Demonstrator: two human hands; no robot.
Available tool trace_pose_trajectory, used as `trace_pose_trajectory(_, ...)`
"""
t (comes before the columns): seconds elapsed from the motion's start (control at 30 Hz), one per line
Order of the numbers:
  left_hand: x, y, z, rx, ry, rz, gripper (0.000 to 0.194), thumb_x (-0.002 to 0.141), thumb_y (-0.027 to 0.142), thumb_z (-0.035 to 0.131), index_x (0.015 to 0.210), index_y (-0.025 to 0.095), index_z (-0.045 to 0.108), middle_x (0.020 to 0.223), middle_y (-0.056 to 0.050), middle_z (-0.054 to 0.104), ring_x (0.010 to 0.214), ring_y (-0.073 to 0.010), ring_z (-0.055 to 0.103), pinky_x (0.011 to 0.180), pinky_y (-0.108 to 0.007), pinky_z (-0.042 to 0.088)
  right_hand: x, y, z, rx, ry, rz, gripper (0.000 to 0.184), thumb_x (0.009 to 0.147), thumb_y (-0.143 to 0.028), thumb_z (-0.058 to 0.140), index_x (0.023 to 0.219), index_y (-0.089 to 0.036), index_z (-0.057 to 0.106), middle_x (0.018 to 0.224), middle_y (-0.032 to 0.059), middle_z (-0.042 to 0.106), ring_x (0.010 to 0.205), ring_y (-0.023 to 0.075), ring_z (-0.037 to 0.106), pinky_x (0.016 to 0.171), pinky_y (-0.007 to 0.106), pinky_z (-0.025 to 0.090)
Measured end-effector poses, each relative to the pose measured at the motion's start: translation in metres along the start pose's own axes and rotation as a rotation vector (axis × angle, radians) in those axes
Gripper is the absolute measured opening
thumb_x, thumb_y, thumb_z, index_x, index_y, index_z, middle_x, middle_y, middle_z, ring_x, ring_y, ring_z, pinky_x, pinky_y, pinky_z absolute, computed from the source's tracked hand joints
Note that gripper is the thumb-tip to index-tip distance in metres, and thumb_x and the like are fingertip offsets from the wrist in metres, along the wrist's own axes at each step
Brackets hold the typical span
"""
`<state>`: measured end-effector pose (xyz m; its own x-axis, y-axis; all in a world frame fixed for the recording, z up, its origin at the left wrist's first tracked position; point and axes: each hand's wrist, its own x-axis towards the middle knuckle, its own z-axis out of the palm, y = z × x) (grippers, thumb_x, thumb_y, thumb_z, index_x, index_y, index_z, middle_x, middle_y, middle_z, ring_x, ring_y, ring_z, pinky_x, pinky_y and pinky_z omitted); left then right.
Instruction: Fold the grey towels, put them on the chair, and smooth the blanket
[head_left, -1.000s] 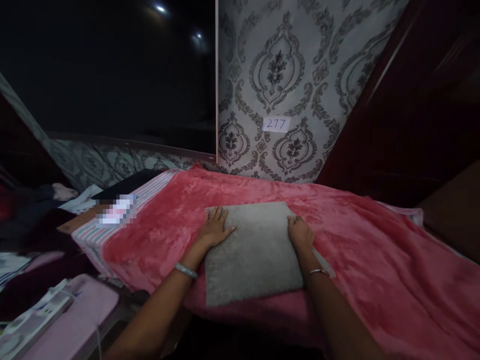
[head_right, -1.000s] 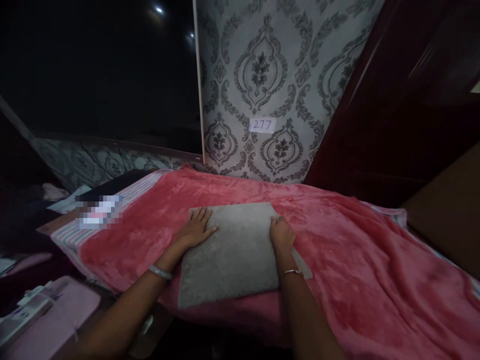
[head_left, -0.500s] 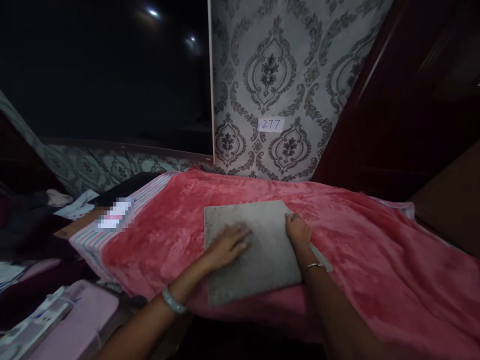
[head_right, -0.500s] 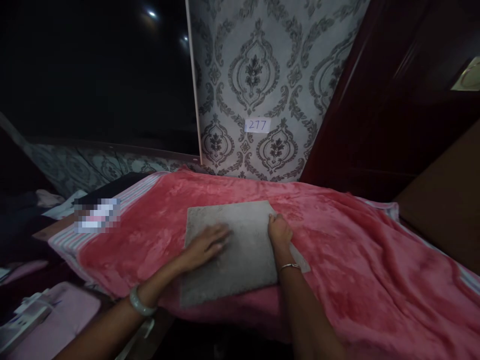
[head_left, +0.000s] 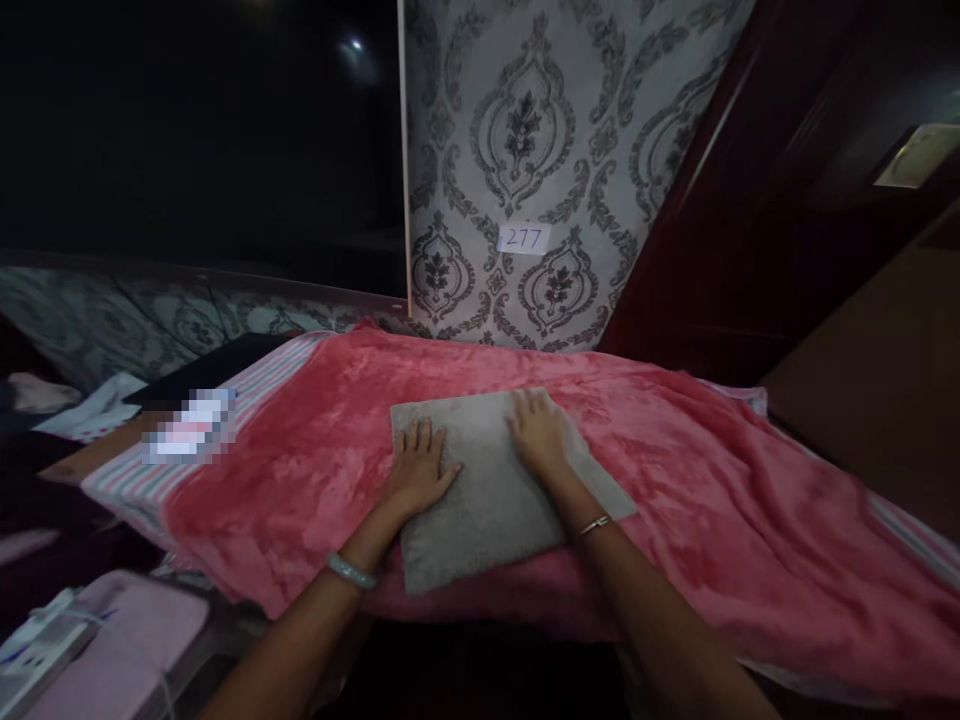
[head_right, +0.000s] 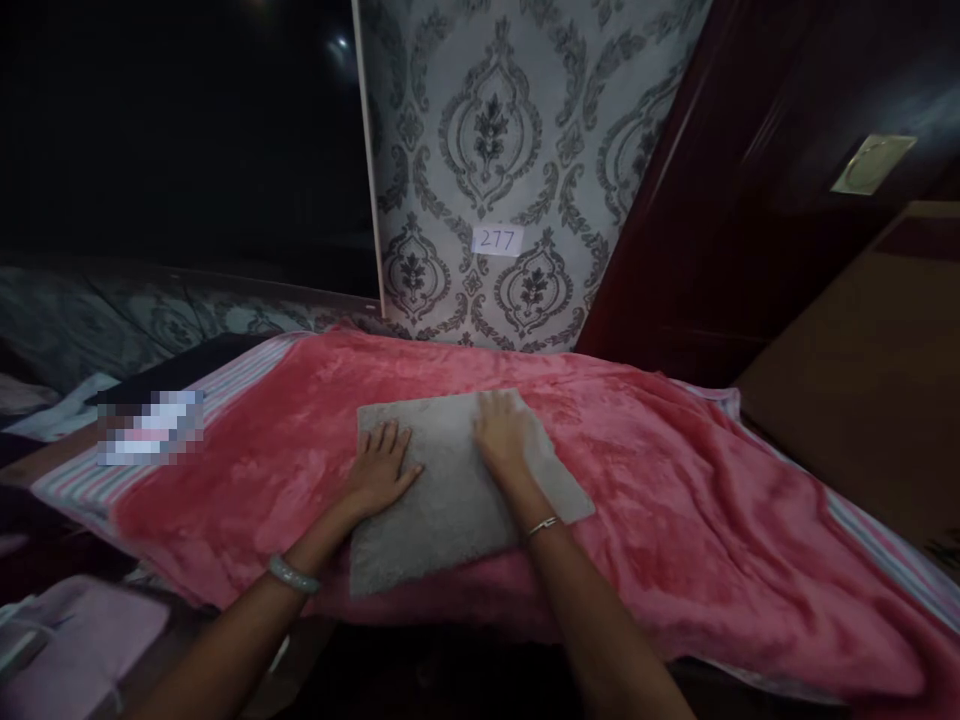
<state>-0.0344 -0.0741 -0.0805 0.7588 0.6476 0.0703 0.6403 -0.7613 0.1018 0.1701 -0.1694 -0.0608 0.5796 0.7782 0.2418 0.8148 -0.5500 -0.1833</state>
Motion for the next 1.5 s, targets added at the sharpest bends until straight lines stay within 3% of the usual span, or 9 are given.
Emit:
trace_pose_trajectory(0.1,0.001,-0.002,0.001,0.005,-0.011,0.004,0.075,0.098,0.054,0.041,0.158,0.010,0.032,0.166,-0.022,0.019,0.155,-0.0386,0.014,0.124,-0.056,0.015,-0.018,-0.042,0.011,0.046,-0.184,-0.337,0.052,0.105,-0.035,0.029,0.157,-0.033,0.035,0.167,0.0034,0.027,0.154,0.0270,0.019,0.120,0.058,0.021)
trace_pose_trajectory(0.23,0.002,-0.005,0.002,0.012,0.005,0.014,0.073,0.098,0.054,0.040,0.158,0.011,0.034,0.167,-0.021,0.020,0.155,-0.0384,0.014,0.123,-0.056,0.016,-0.027,-0.050,0.021,0.079,-0.286,-0.399,0.054,0.106,-0.046,0.029,0.158,-0.034,0.033,0.167,0.0004,0.024,0.155,0.0253,0.016,0.123,0.054,0.013)
trace_pose_trajectory(0.57,0.011,-0.011,0.010,0.014,0.057,0.043,0.076,0.095,0.057,0.040,0.154,0.010,0.040,0.165,-0.022,0.026,0.153,-0.0407,0.020,0.121,-0.060,0.020,-0.025,0.093,0.002,0.019,-0.233,0.156,0.057,0.107,-0.047,0.029,0.162,-0.030,0.024,0.169,0.0048,0.020,0.153,0.0270,0.020,0.121,0.050,0.021)
trace_pose_trajectory(0.7,0.013,-0.010,0.005,0.024,0.049,0.044,0.077,0.095,0.056,0.038,0.155,0.008,0.039,0.164,-0.023,0.027,0.153,-0.0409,0.020,0.121,-0.059,0.020,-0.036,0.115,-0.008,0.063,-0.258,0.216,0.056,0.108,-0.039,0.026,0.162,-0.025,0.023,0.168,0.0070,0.023,0.153,0.0262,0.020,0.122,0.048,0.019)
trace_pose_trajectory(0.87,0.007,-0.010,-0.011,-0.011,0.018,0.053,0.072,0.096,0.053,0.040,0.154,0.010,0.041,0.163,-0.022,0.030,0.153,-0.0392,0.022,0.120,-0.060,0.023,-0.058,0.080,-0.026,0.036,-0.139,0.279,0.057,0.106,-0.040,0.034,0.160,-0.022,0.029,0.167,0.0140,0.022,0.154,0.0314,0.017,0.120,0.058,0.020)
trace_pose_trajectory(1.03,-0.029,0.007,-0.006,-0.005,0.088,0.212,0.068,0.095,0.051,0.043,0.155,0.018,0.042,0.164,-0.016,0.031,0.154,-0.0367,0.021,0.122,-0.062,0.018,-0.097,0.011,-0.015,0.128,-0.159,-0.199,0.057,0.104,-0.048,0.039,0.159,-0.034,0.031,0.168,0.0045,0.020,0.155,0.0275,0.015,0.122,0.057,0.015)
trace_pose_trajectory(1.13,-0.046,0.017,0.006,0.016,0.078,0.229,0.066,0.095,0.051,0.044,0.153,0.019,0.045,0.163,-0.017,0.032,0.152,-0.0392,0.026,0.120,-0.065,0.021,-0.108,0.001,-0.004,0.173,-0.216,-0.286,0.057,0.104,-0.053,0.038,0.157,-0.034,0.035,0.167,0.0015,0.024,0.155,0.0256,0.016,0.123,0.054,0.014)
trace_pose_trajectory(1.37,-0.046,0.013,0.013,0.028,0.097,0.233,0.067,0.095,0.054,0.041,0.152,0.020,0.047,0.162,-0.017,0.034,0.150,-0.0398,0.029,0.118,-0.066,0.024,-0.111,0.098,-0.008,0.048,-0.109,0.191,0.054,0.106,-0.042,0.035,0.157,-0.025,0.038,0.165,0.0054,0.030,0.152,0.0262,0.025,0.122,0.048,0.021)
trace_pose_trajectory(1.5,-0.043,0.008,0.018,-0.015,0.153,0.246,0.065,0.093,0.053,0.043,0.149,0.022,0.051,0.160,-0.016,0.038,0.149,-0.0397,0.031,0.118,-0.067,0.025,-0.128,0.132,-0.002,0.017,-0.063,0.316,0.053,0.106,-0.038,0.032,0.154,-0.019,0.044,0.162,0.0078,0.036,0.151,0.0250,0.028,0.121,0.047,0.022)
